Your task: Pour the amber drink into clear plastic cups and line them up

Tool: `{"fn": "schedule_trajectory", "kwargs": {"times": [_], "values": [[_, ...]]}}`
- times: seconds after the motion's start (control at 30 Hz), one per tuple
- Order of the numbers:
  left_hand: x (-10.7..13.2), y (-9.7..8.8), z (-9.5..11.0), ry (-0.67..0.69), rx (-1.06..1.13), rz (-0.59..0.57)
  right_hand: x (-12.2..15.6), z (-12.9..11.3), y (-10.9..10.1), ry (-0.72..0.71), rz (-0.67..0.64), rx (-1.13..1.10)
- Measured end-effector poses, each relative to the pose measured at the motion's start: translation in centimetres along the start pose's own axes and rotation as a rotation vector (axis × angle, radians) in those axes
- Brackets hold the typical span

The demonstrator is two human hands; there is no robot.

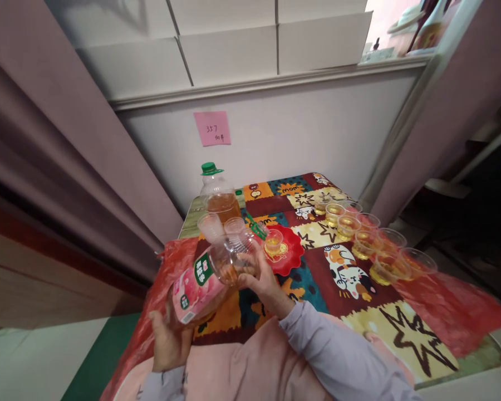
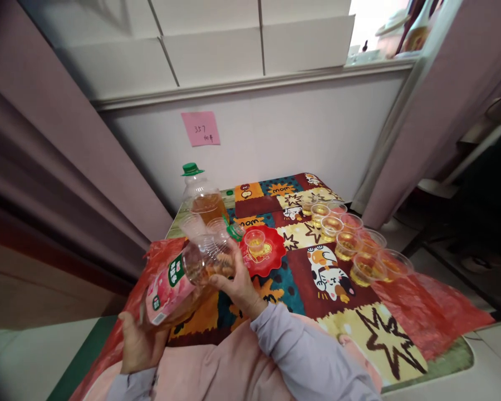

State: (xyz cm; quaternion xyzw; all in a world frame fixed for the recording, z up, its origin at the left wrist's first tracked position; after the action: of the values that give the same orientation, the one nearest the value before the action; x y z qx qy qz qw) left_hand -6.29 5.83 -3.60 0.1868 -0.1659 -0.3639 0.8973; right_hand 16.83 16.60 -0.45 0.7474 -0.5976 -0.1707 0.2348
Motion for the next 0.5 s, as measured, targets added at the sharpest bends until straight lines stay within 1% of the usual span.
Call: {"fn": "schedule_trajectory", "kwargs": {"times": [0.07, 0.13, 0.2, 0.23, 0.33, 0.37, 0.4, 0.43, 0.5], "values": [[0.1, -0.5, -0.2, 0.013, -0.064, 0.081, 0.2, -0.4, 0.3, -0.045, -0.009, 0.045], [0.2, -0.6, 0.0, 0.053, -0.118, 0.109, 0.5, -0.5, 0.7, -0.059, -0.022, 0.078], [0.0, -0.9, 0.8, 0.153, -0.167, 0.118, 0.8, -0.5, 1.1, -0.066, -0.03, 0.109], [-0.1, -1.0, 1.6, 0.245, -0.201, 0.12, 0.9, -0.4, 1.3, -0.072, -0.031, 0.127], [0.2, -0.9, 4.2, 0.606, -0.421, 0.052, 1.3, -0.4, 2.0, -0.098, -0.024, 0.196], [0.3, -0.8, 4.6, 0.697, -0.515, 0.016, 1.3, -0.5, 2.3, -0.107, -0.025, 0.221], [0.4, -0.7, 4.8, 0.754, -0.601, -0.018, 1.4, -0.6, 2.6, -0.114, -0.028, 0.245], [0.3, -0.8, 4.8, 0.783, -0.676, -0.048, 1.5, -0.7, 2.9, -0.124, -0.032, 0.272], [0.1, -1.2, 4.8, 0.8, -0.783, -0.079, 1.6, -1.0, 3.6, -0.154, -0.05, 0.337]]}}
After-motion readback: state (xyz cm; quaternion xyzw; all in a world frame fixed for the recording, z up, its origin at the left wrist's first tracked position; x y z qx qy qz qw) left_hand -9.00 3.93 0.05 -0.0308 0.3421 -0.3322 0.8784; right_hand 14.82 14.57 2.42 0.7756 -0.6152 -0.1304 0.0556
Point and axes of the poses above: each hand's wrist, its own x-axis away from the middle knuckle, its own y-axis out of the palm, z = x × y, the point moved 8 cm from there along -x, towards the middle knuckle, and after that the axes turned 13 degrees about z, right-handed, at the moved point
